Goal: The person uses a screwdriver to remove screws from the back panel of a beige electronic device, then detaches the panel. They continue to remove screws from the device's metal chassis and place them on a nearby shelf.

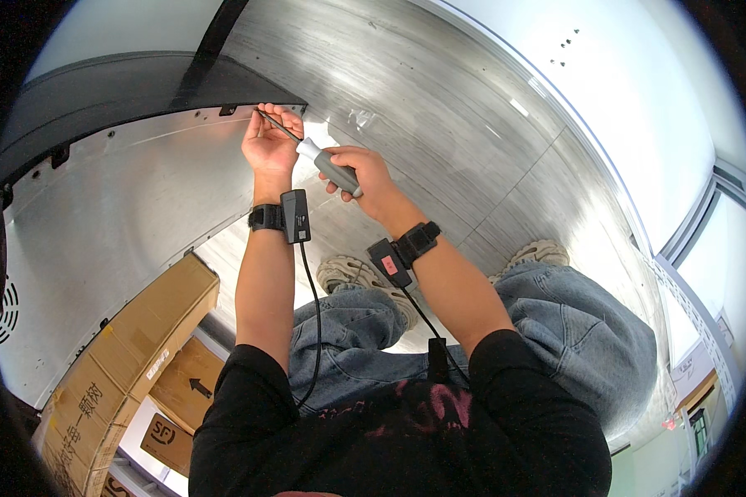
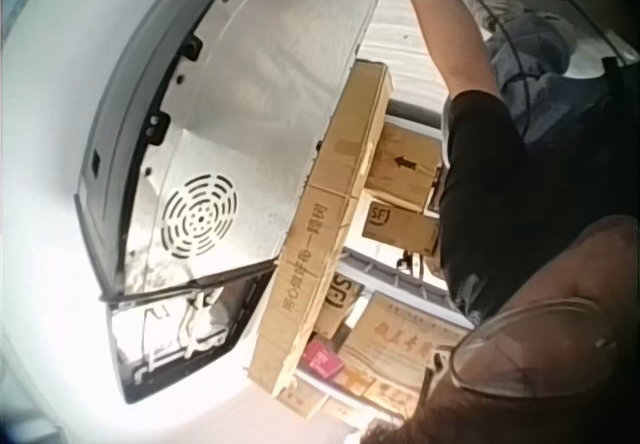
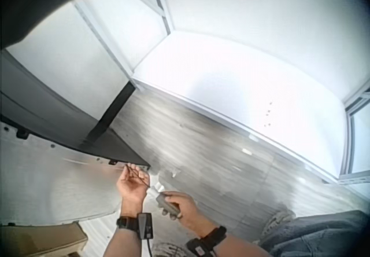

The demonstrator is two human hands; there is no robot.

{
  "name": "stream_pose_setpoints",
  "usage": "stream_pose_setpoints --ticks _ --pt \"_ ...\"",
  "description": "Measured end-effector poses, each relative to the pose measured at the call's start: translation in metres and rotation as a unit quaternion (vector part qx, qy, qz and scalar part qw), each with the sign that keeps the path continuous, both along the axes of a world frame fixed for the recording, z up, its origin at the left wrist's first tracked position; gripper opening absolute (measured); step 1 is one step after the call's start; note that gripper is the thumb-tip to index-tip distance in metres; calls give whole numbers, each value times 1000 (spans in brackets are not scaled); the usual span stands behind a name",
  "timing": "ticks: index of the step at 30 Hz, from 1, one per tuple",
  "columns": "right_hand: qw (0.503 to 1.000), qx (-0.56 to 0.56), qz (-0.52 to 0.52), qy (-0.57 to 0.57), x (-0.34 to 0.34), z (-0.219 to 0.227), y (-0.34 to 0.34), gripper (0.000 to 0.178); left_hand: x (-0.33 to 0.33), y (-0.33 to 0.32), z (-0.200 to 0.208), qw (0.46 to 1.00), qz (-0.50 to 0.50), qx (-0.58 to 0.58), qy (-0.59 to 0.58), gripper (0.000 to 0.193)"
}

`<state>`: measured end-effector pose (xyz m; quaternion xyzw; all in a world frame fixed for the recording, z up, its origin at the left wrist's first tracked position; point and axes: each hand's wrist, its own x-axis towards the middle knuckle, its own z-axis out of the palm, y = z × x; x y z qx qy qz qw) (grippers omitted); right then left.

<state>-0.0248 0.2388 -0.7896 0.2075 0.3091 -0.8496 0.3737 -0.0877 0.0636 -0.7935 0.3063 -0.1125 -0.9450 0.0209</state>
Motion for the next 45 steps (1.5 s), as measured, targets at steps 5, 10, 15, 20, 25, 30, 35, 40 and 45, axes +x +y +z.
stream_pose_setpoints --ticks 5,10,15,20,25,30,35,40,45 --pt "1000 -17 -4 -9 -1 0 1 38 0 1 2 1000 1 -5 -1 20" --pt "1000 -12 -2 1 -3 1 1 35 0 2 4 1000 -2 -13 1 21" --pt "976 164 -3 140 1 3 -5 34 -1 3 4 1000 3 -6 -9 21" --pt "889 335 -44 310 10 -7 -17 39 -2 4 6 1000 7 -3 -15 21" --pt "903 323 -10 283 10 -11 -18 41 -3 4 8 1000 13 13 -24 20" --pt "997 32 43 47 -7 -1 2 38 0 1 4 1000 4 -2 -2 22" --pt "983 118 50 129 1 9 -4 38 1 -3 -1 1000 -8 -5 9 24" --pt "960 179 23 214 5 6 -8 42 0 1 5 999 -14 -29 -2 24" --pt "996 45 39 68 -7 18 0 45 0 -3 6 996 -29 -74 -30 25"
